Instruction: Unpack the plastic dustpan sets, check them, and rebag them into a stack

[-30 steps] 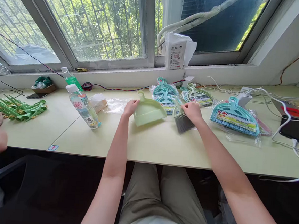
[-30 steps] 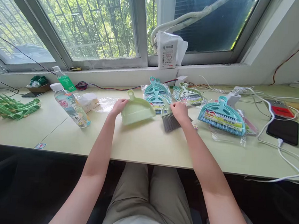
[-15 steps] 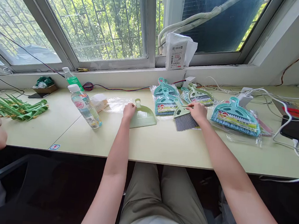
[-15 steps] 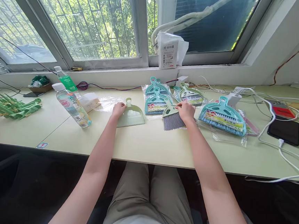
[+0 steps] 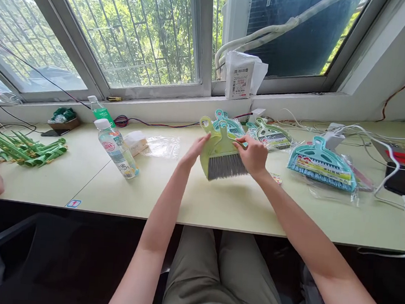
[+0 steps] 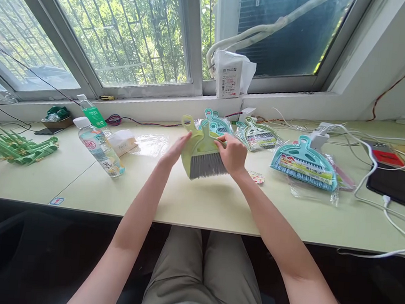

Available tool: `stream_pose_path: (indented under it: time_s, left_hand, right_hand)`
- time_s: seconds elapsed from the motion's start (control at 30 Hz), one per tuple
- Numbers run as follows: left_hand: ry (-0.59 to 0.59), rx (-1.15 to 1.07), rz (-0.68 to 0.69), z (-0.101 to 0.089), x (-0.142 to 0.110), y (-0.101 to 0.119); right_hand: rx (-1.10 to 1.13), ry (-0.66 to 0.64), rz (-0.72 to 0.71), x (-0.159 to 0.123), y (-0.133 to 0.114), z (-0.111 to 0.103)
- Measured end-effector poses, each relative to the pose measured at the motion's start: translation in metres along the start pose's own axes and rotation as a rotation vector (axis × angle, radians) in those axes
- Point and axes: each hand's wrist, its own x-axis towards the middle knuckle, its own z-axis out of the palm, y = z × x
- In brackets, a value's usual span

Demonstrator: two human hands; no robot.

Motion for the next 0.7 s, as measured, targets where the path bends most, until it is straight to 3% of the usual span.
stream_pose_path:
  time_s: [0.1, 0.2, 0.37, 0.5, 0.6, 0.7]
  left_hand:
    - [-0.173, 0.167, -0.044, 0.020, -0.005, -0.010]
    - [-0.212, 0.194, -0.075, 0.027, -0.008, -0.016]
    - [-0.213, 0.165, -0.046, 0.032, -0.008, -0.018]
    - [-0.266, 0.120, -0.007, 0.035, -0.008, -0.017]
    - [-0.310, 0.118, 0.023, 0.036, -0.009, -0.014]
    - [-0.343, 0.102, 0.035, 0.034, -0.008, -0.014]
  right_hand:
    - [-0.236, -0.009, -0.033, -0.005, 0.006, 0.007]
    - [-0.252, -0.039, -0.080, 0.002, 0.017, 0.006]
    - [0.033, -0.208, 0.019, 0.014, 0.029, 0.002]
    - [0.410, -0.502, 0.148, 0.014, 0.028, -0.006]
    - [0.566, -0.703, 0.214, 0.012, 0.021, -0.011]
    - [0.630, -0.663, 0.301, 0.010, 0.014, -0.010]
